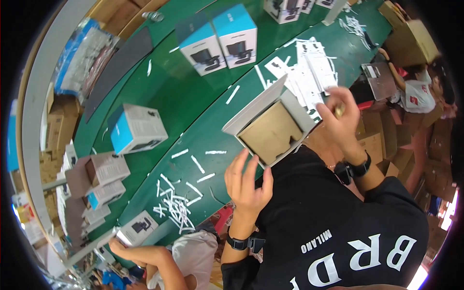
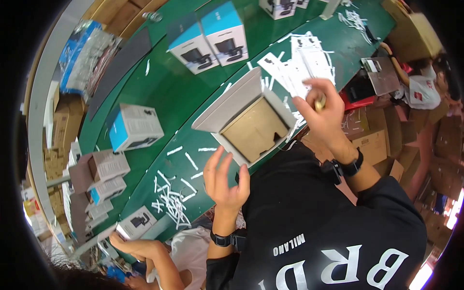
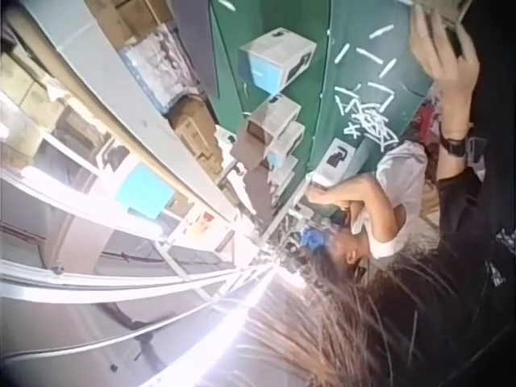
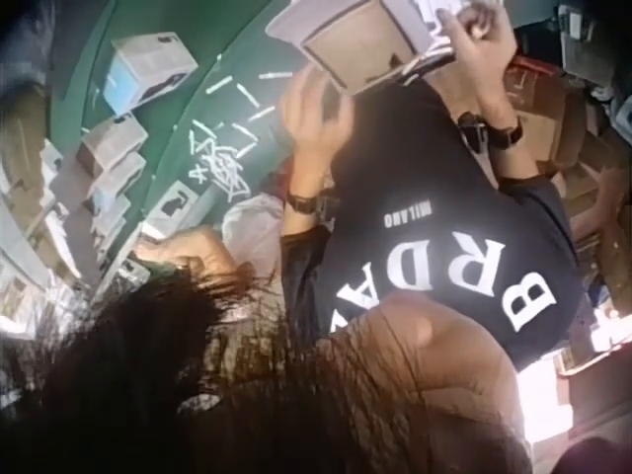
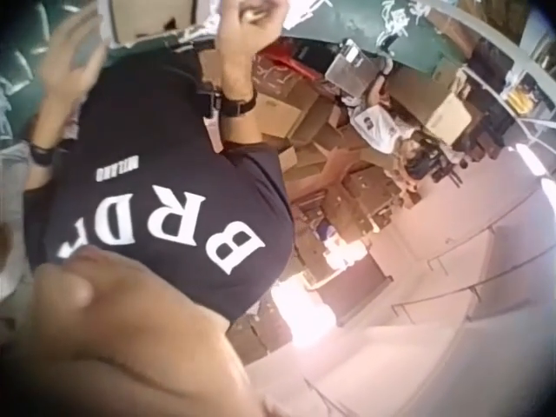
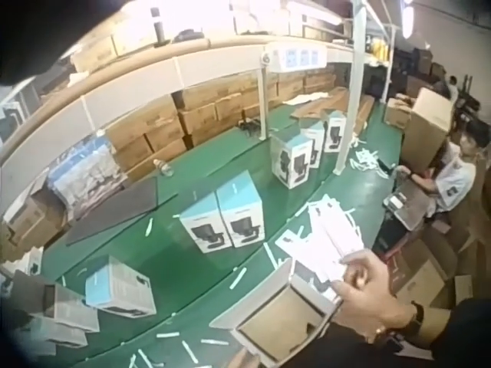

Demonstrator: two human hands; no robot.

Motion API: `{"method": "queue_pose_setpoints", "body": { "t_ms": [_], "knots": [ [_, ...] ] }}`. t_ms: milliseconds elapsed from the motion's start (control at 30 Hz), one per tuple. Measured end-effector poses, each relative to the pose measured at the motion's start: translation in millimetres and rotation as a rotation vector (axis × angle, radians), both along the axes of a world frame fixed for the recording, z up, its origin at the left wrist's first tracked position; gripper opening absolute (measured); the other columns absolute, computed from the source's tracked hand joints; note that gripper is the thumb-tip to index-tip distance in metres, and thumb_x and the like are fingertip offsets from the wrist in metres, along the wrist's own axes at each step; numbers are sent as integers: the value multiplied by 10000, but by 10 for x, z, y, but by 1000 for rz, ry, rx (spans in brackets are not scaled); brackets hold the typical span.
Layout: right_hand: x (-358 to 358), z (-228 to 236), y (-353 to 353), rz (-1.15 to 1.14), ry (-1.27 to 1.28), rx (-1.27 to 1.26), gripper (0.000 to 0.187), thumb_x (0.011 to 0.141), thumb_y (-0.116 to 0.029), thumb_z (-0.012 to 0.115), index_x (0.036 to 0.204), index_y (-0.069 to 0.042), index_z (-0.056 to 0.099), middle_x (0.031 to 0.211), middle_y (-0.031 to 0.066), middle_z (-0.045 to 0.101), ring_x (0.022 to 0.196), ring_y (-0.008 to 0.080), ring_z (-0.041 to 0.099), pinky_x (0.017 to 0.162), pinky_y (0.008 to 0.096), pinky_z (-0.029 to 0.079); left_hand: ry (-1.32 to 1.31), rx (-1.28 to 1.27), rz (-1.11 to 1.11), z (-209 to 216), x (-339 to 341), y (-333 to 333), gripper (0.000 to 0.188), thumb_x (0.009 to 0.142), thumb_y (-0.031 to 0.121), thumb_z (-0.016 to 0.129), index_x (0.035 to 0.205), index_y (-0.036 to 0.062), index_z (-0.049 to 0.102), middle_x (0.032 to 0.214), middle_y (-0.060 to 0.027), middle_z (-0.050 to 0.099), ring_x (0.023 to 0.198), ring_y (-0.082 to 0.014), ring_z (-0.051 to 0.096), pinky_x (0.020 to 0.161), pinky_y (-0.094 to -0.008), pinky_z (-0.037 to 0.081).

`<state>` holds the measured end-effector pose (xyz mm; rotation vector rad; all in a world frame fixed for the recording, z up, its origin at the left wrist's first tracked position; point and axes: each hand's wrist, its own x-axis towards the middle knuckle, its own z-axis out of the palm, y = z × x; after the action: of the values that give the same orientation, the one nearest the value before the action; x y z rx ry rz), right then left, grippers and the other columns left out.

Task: The person opens a box, removes a manual, and uses a utility knife to cut the plastic wrap from a smaller blue box before placing the manual back inside and closing the box.

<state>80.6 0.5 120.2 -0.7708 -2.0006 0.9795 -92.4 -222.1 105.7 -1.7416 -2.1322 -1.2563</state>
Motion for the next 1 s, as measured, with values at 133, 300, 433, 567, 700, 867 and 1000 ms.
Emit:
{"method": "queue_pose_setpoints", "body": {
  "t_ms": [133, 300, 433, 567, 700, 867, 1000],
  "knots": [
    [-119, -284, -113, 32, -320, -398, 768, 790, -198, 845, 1441, -72, 457, 947, 153, 628, 817, 266, 631, 735, 338, 510, -65, -89, -214, -171, 189, 263, 733, 778, 143, 808, 1413, -60, 505, 1540, -286, 416, 1265, -469, 561, 1019, -513, 482],
    [-112, -419, -130, 121, -321, -165, 811, 793, -270, 825, 1468, -85, 416, 884, 175, 626, 803, 361, 654, 759, 422, 515, 56, -361, -184, -51, 303, 691, 844, 785, 243, 835, 1470, -57, 442, 1550, -285, 410, 1398, -463, 450, 1091, -534, 409],
    [161, -267, 106, 288, -496, -328, 640, 891, -241, 713, 1440, -70, 433, 929, 203, 670, 881, 403, 670, 778, 441, 513, 193, -447, -147, -226, 296, 777, 892, 769, 321, 848, 1468, -57, 442, 1548, -286, 416, 1444, -451, 390, 1136, -548, 345],
    [135, -56, 366, 452, -505, -102, 426, 965, -162, 596, 1364, -53, 496, 931, 181, 702, 895, 392, 675, 777, 449, 512, 209, -437, -158, -257, 303, 808, 901, 771, 339, 846, 1472, -53, 440, 1561, -283, 401, 1435, -452, 404, 1131, -545, 348],
    [149, -83, 589, 574, -568, -92, 324, 974, -127, 559, 1264, 15, 541, 904, 205, 709, 831, 412, 681, 737, 463, 521, 197, -448, -155, -239, 303, 830, 907, 767, 356, 845, 1474, -46, 443, 1566, -278, 400, 1436, -443, 408, 1126, -540, 351],
    [82, 16, 717, 644, -613, -300, 285, 988, -154, 551, 1211, 22, 561, 817, 184, 701, 778, 404, 685, 701, 462, 521, 203, -471, -139, -227, 279, 842, 826, 818, 387, 787, 1450, -46, 479, 1560, -252, 430, 1447, -408, 411, 1147, -504, 343],
    [25, 76, 707, 525, -574, -546, 213, 1005, -145, 558, 1179, -23, 567, 789, 138, 705, 722, 382, 680, 678, 427, 521, 166, -451, -141, -227, 258, 846, 817, 807, 373, 797, 1445, -36, 493, 1559, -244, 437, 1443, -402, 418, 1140, -500, 346]
  ]
}}
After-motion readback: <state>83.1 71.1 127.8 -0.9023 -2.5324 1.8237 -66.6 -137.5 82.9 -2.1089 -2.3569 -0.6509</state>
